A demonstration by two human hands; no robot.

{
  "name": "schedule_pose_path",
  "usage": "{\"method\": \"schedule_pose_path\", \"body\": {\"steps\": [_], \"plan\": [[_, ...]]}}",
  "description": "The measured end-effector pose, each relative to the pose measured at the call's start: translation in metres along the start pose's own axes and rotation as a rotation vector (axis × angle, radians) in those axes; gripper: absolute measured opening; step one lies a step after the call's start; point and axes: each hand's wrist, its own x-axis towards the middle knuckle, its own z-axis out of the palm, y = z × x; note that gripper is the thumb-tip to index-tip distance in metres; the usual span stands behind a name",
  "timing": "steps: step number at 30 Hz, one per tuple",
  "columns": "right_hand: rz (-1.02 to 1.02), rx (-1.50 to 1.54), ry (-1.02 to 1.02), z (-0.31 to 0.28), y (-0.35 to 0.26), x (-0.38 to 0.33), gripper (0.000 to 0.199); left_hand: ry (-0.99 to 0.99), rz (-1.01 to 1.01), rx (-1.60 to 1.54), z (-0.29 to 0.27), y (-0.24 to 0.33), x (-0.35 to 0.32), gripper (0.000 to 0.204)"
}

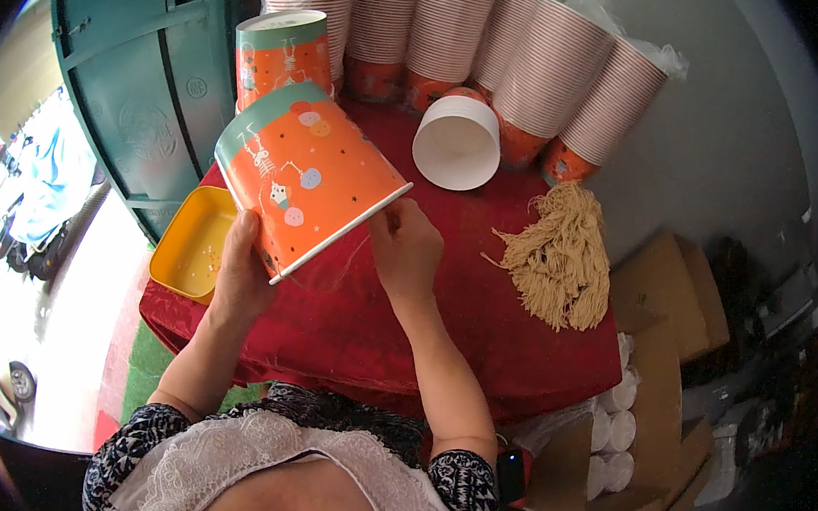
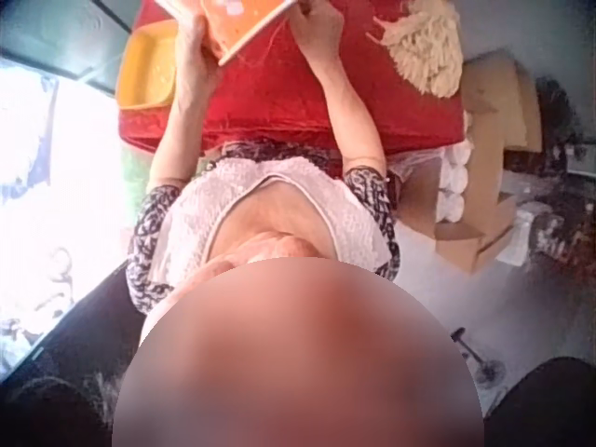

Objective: Manually attaching thin cord handles to printed paper buckets.

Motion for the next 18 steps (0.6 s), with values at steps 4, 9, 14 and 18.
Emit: {"method": "schedule_pose_path", "body": {"steps": [4,9,14,18], "plan": [[-0.059,-0.002,0.075,0.007,0.001,-0.002,0.02,-0.018,0.016,0.034,-0.001,-0.001,-0.005,0.063],[-0.079,-0.023,0.062,0.005,0.001,-0.003,0.014,0.06,-0.012,-0.014,-0.001,0.001,-0.006,0.062],[-0.057,0.161,-0.052,-0.014,-0.007,-0.007,0.006,0.21,-0.243,-0.195,-0.008,0.023,0.001,0.063],[-0.164,0.284,-0.106,-0.023,0.003,-0.006,0.005,0.274,-0.356,-0.306,-0.003,0.032,0.006,0.063]]}}
